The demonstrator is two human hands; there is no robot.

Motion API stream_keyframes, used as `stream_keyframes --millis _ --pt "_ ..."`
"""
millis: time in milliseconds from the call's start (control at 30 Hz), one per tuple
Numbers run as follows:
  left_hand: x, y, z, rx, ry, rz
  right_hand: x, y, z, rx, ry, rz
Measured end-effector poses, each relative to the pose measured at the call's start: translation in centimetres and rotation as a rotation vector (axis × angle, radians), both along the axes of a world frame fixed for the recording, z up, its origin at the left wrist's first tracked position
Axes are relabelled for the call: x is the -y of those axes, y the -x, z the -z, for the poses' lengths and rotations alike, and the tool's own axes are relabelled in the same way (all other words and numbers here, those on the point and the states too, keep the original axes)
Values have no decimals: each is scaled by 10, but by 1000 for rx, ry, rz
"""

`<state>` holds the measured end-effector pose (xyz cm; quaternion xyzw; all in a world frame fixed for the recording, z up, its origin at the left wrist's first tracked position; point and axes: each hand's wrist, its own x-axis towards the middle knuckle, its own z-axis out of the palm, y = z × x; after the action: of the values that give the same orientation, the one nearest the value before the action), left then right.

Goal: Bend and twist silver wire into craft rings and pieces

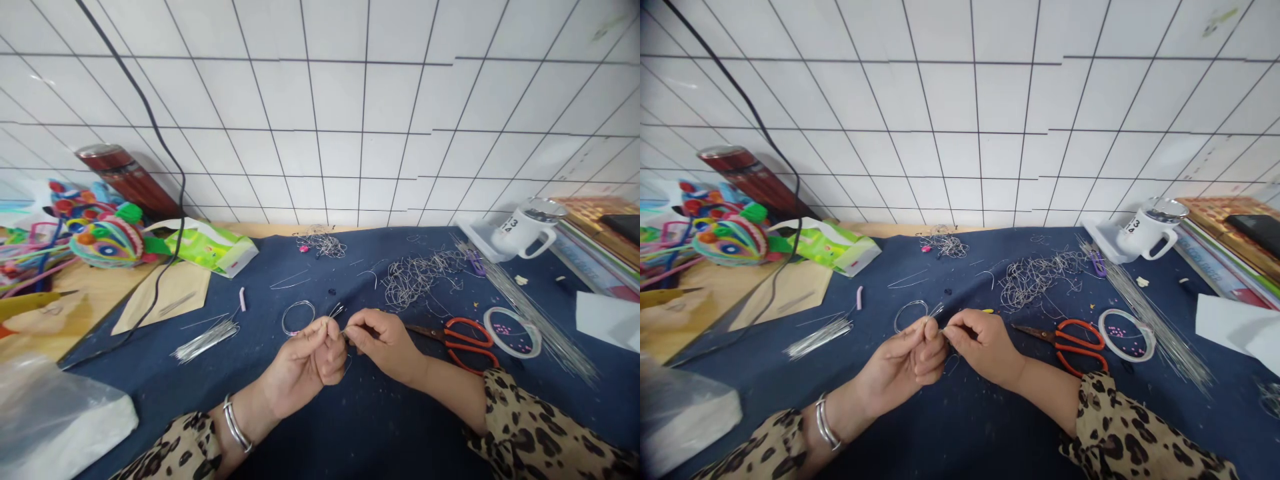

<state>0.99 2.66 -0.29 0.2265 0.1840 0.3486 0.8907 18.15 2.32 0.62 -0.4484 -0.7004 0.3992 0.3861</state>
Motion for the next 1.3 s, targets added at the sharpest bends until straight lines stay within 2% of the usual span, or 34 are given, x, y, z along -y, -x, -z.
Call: stream_keyframes --millis 233,467,567,900,1000,1200,1300 --pt "3 0 -1 112 17 22 -1 0 4 -160 83 -33" --pt "7 -1 -3 156 74 9 -4 -4 3 -293 137 -263" --pt "5 -1 -2 138 83 19 -5 -6 0 -246 57 -277" --pt "1 2 -3 80 16 10 -7 -7 -6 59 -335 -137" --pt "1 2 -4 23 15 -16 -8 -7 -4 103 -397 -120" --pt "-3 4 -10 -124 -52 -65 -11 -8 6 205 -409 -117" --pt "-4 6 -13 -194 -93 -63 -12 -10 10 289 -519 -116"
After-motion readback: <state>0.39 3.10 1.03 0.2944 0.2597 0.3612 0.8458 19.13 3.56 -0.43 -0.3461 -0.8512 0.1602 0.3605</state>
